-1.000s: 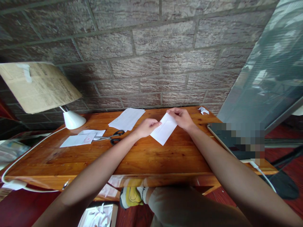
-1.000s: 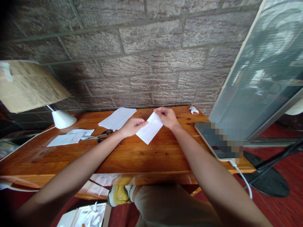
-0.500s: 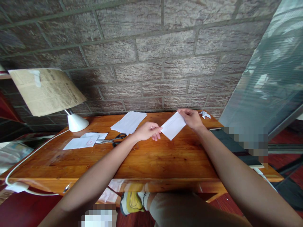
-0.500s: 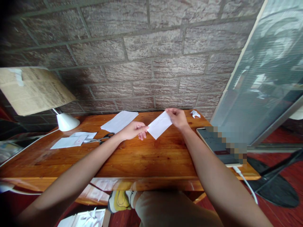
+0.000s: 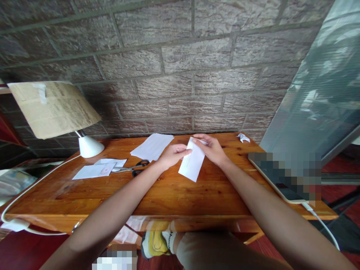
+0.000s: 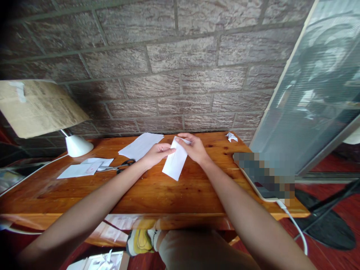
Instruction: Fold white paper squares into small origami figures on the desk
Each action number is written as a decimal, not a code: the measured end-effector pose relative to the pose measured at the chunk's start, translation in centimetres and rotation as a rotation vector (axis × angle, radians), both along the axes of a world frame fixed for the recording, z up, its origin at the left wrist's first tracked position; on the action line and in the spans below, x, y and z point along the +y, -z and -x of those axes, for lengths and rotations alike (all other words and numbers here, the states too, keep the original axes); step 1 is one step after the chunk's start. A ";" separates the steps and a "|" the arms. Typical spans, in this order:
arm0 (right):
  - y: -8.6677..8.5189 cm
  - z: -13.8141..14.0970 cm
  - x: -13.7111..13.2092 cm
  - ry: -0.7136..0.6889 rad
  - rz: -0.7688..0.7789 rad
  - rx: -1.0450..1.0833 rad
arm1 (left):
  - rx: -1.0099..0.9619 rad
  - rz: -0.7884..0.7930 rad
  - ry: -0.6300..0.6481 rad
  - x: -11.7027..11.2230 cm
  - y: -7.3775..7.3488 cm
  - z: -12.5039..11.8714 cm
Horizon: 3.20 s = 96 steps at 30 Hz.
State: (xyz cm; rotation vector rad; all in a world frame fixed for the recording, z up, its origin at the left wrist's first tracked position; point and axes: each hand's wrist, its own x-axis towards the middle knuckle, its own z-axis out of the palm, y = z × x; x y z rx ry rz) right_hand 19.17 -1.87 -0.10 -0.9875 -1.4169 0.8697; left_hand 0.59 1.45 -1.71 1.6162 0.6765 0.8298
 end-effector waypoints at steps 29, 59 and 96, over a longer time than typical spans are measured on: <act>0.6 -0.8 0.1 -0.177 0.264 -0.023 | 0.013 -0.323 -0.421 1.3 0.4 0.9; 0.8 0.3 -0.1 -0.259 0.143 -0.130 | 0.272 -0.703 -0.134 -1.4 1.3 -1.3; 0.8 -1.1 0.4 -0.058 0.248 0.155 | -0.298 0.299 -0.108 1.1 -0.2 1.0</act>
